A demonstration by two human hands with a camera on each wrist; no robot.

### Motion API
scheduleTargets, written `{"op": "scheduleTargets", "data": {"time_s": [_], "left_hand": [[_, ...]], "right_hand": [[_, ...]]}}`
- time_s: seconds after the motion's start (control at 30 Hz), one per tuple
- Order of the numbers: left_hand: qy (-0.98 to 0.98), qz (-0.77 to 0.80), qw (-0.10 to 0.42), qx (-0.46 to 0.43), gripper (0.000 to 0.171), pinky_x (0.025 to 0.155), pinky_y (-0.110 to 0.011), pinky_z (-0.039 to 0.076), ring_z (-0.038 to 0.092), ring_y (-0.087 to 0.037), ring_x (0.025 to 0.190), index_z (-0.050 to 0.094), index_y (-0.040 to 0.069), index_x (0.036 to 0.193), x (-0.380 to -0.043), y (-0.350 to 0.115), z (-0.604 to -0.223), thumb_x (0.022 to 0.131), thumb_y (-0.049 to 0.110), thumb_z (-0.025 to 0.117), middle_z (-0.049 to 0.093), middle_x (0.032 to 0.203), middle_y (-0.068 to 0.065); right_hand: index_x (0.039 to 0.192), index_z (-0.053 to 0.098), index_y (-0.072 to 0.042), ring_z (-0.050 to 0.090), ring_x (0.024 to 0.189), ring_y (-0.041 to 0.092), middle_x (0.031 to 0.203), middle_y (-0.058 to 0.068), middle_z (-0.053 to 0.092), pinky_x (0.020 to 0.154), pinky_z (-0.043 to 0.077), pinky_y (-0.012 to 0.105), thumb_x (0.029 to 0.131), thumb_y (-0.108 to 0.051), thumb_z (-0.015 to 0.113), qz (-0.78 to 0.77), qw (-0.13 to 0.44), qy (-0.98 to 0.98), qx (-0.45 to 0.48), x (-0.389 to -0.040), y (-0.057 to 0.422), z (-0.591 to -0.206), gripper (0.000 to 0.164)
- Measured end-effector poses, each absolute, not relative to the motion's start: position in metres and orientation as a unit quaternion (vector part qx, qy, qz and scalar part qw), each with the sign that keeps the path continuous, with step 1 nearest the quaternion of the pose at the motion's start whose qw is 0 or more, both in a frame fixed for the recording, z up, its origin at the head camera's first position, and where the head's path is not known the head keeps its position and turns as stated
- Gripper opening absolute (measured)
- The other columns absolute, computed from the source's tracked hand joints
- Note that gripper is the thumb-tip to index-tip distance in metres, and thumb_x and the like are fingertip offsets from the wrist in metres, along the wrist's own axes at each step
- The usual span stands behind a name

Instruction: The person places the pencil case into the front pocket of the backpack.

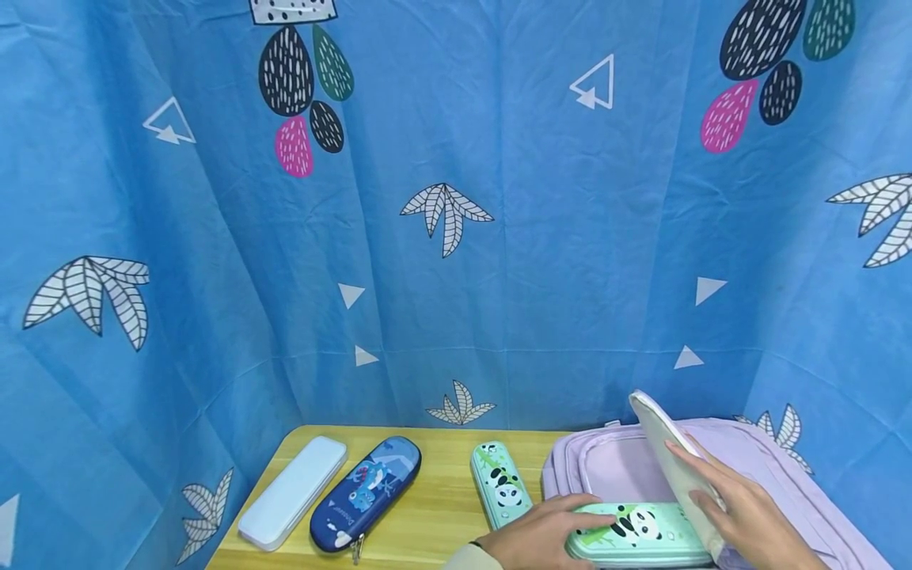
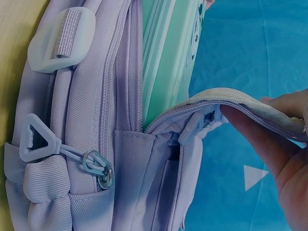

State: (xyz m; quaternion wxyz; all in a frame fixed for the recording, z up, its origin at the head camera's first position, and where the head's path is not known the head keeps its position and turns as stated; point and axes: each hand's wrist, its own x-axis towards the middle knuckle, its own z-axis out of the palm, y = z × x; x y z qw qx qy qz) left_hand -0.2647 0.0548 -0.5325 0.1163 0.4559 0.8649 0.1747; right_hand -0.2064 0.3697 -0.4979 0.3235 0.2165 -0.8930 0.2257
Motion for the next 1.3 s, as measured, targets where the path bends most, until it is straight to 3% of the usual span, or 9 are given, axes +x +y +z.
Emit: {"op": "scheduleTargets", "data": {"time_s": [0.2,0.37,0.73,0.93,1.3], "left_hand": [[0.861,0.182,0.109,0.462,0.066,0.118,-0.028,0.048,0.045,-0.004,0.152,0.048,0.042,0.164,-0.266,0.06,-0.535,0.104,0.045,0.075,0.041,0.171,0.016],[0.863,0.2,0.137,0.443,0.064,0.116,-0.029,0.051,0.046,-0.003,0.15,0.049,0.044,0.162,-0.266,0.066,-0.537,0.104,0.046,0.075,0.041,0.17,0.019],[0.866,0.192,0.127,0.445,0.064,0.117,-0.025,0.049,0.046,0.0,0.148,0.05,0.044,0.162,-0.267,0.08,-0.539,0.103,0.043,0.076,0.041,0.169,0.021],[0.862,0.181,0.102,0.462,0.064,0.117,-0.024,0.047,0.046,-0.001,0.149,0.052,0.041,0.162,-0.269,0.084,-0.537,0.103,0.041,0.078,0.043,0.169,0.018],[0.861,0.195,0.096,0.46,0.064,0.118,-0.023,0.046,0.044,-0.001,0.151,0.053,0.039,0.161,-0.269,0.09,-0.538,0.102,0.038,0.078,0.042,0.17,0.018]], "right_hand": [[0.153,0.064,-0.017,0.032,0.132,-0.03,0.16,-0.041,0.028,0.092,0.038,-0.005,0.072,0.017,0.087,0.227,0.32,-0.895,0.212,-0.207,0.368,-0.501,0.091],[0.154,0.063,-0.018,0.039,0.129,-0.026,0.159,-0.041,0.028,0.087,0.04,-0.004,0.073,0.016,0.087,0.224,0.315,-0.898,0.209,-0.206,0.366,-0.503,0.091],[0.154,0.063,-0.017,0.035,0.132,-0.028,0.161,-0.04,0.027,0.089,0.039,-0.005,0.072,0.018,0.087,0.222,0.323,-0.895,0.213,-0.206,0.366,-0.502,0.092],[0.154,0.062,-0.013,0.026,0.137,-0.032,0.164,-0.038,0.028,0.093,0.037,-0.005,0.069,0.022,0.085,0.225,0.334,-0.885,0.231,-0.207,0.366,-0.5,0.095],[0.155,0.062,-0.013,0.025,0.137,-0.033,0.164,-0.039,0.028,0.094,0.036,-0.005,0.07,0.022,0.085,0.224,0.333,-0.887,0.227,-0.206,0.367,-0.497,0.095]]}}
